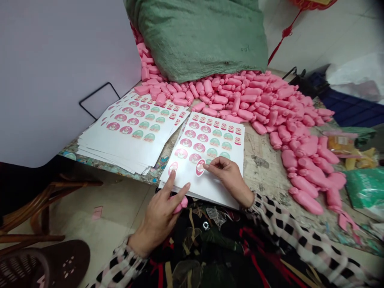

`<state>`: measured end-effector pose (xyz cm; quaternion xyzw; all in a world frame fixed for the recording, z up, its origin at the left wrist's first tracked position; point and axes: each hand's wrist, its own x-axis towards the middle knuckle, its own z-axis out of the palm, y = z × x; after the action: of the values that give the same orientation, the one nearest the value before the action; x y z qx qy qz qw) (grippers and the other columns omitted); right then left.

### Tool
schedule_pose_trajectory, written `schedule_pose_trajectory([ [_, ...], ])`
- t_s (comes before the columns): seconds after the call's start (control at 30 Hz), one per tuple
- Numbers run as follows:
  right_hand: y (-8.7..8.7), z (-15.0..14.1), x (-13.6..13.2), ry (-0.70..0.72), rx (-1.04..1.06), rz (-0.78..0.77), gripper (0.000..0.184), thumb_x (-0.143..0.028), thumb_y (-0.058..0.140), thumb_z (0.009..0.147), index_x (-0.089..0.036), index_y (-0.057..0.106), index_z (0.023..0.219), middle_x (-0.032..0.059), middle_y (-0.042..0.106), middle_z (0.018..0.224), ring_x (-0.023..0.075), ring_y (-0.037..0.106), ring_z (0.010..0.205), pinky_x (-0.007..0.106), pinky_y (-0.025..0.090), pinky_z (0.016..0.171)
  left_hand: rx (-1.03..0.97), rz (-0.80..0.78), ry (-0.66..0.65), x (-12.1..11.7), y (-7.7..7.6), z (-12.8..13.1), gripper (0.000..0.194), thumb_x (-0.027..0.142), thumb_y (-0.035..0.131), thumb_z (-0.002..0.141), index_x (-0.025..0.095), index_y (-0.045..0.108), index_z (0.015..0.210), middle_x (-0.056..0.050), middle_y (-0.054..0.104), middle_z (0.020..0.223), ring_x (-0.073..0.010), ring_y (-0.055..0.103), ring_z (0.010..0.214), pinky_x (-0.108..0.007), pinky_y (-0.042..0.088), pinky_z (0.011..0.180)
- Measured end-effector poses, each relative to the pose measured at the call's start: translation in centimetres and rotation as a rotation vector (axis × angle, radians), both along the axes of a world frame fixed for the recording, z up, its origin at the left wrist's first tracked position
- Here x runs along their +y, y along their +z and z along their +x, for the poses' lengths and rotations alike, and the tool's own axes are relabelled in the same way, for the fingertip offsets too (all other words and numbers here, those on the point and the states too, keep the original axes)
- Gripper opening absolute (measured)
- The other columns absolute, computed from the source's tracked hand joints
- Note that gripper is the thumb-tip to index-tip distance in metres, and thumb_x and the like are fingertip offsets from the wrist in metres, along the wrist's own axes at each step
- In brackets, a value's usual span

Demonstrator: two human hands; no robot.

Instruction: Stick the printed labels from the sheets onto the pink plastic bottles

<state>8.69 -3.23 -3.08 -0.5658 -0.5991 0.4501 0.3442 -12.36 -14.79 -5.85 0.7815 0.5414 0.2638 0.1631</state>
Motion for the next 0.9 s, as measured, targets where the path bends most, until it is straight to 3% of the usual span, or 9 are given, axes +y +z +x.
schedule_pose_trajectory([
  [0.1,-0.3,0.5,0.0,-0.018,0.124,-0.051,0.032,-0.046,0.071,0.067,-0.018,0.058,0.068,-0.0030,0.054,0.062,0.0092,0.044,0.056,0.023,0.034,0.053,-0.238,0.036,0.140,-0.5,1.0,-0.3,0.050,0.018,0.059,0.081,0.030,0.048,0.129,-0.011,0.044,0.138,-0.0247,0.047,0.120,-0.039,0.039,0.099],
  [0.17,0.4,0.5,0.0,-0.012,0.157,-0.041,0.031,-0.046,0.071,0.067,-0.018,0.058,0.068,-0.0026,0.055,0.063,0.0096,0.045,0.057,0.024,0.035,0.055,-0.523,-0.116,0.295,0.0,2.3,0.2,0.041,0.028,0.062,0.081,0.027,0.054,0.120,-0.006,0.062,0.107,-0.0190,0.057,0.099,-0.033,0.045,0.089],
  [0.27,2.2,0.3,-0.4,-0.006,0.169,0.001,0.030,-0.044,0.072,0.067,-0.018,0.058,0.069,-0.0023,0.056,0.065,0.0100,0.046,0.059,0.025,0.037,0.058,-1.172,-0.537,0.380,1.9,4.7,2.0,0.039,0.051,0.045,0.087,0.021,0.054,0.111,0.000,0.056,0.073,-0.0108,0.052,0.062,-0.023,0.045,0.058],
  [0.33,3.6,0.1,-0.8,0.016,0.155,0.042,0.028,-0.043,0.072,0.068,-0.018,0.058,0.068,-0.0025,0.055,0.065,0.0100,0.046,0.060,0.024,0.037,0.057,-1.537,-0.813,0.293,3.6,5.8,3.3,0.045,0.059,0.041,0.085,0.019,0.054,0.102,0.001,0.052,0.068,-0.0091,0.048,0.055,-0.021,0.040,0.050],
  [0.4,4.8,0.1,-1.4,0.065,0.134,0.072,0.027,-0.042,0.071,0.070,-0.018,0.058,0.067,-0.0023,0.055,0.065,0.0101,0.046,0.060,0.024,0.037,0.057,-1.723,-0.974,0.233,5.0,6.3,4.4,0.041,0.058,0.047,0.083,0.020,0.054,0.096,0.001,0.053,0.069,-0.0086,0.049,0.054,-0.020,0.039,0.047],
  [0.6,5.6,0.6,-2.4,0.174,0.034,0.115,0.024,-0.040,0.069,0.074,-0.018,0.060,0.071,-0.0010,0.059,0.070,0.0114,0.051,0.066,0.025,0.040,0.061,-1.720,-1.101,0.174,6.7,6.4,6.3,0.042,0.056,0.043,0.086,0.017,0.055,0.097,0.000,0.052,0.066,-0.0094,0.050,0.051,-0.020,0.039,0.044],
  [0.9,4.5,0.7,-2.5,0.208,-0.039,0.193,0.021,-0.039,0.067,0.077,-0.020,0.061,0.073,-0.0018,0.060,0.074,0.0120,0.054,0.070,0.025,0.041,0.064,-1.685,-1.054,0.181,7.0,6.0,6.6,0.044,0.057,0.041,0.086,0.017,0.055,0.099,0.000,0.053,0.066,-0.0088,0.050,0.049,-0.020,0.041,0.045],
])
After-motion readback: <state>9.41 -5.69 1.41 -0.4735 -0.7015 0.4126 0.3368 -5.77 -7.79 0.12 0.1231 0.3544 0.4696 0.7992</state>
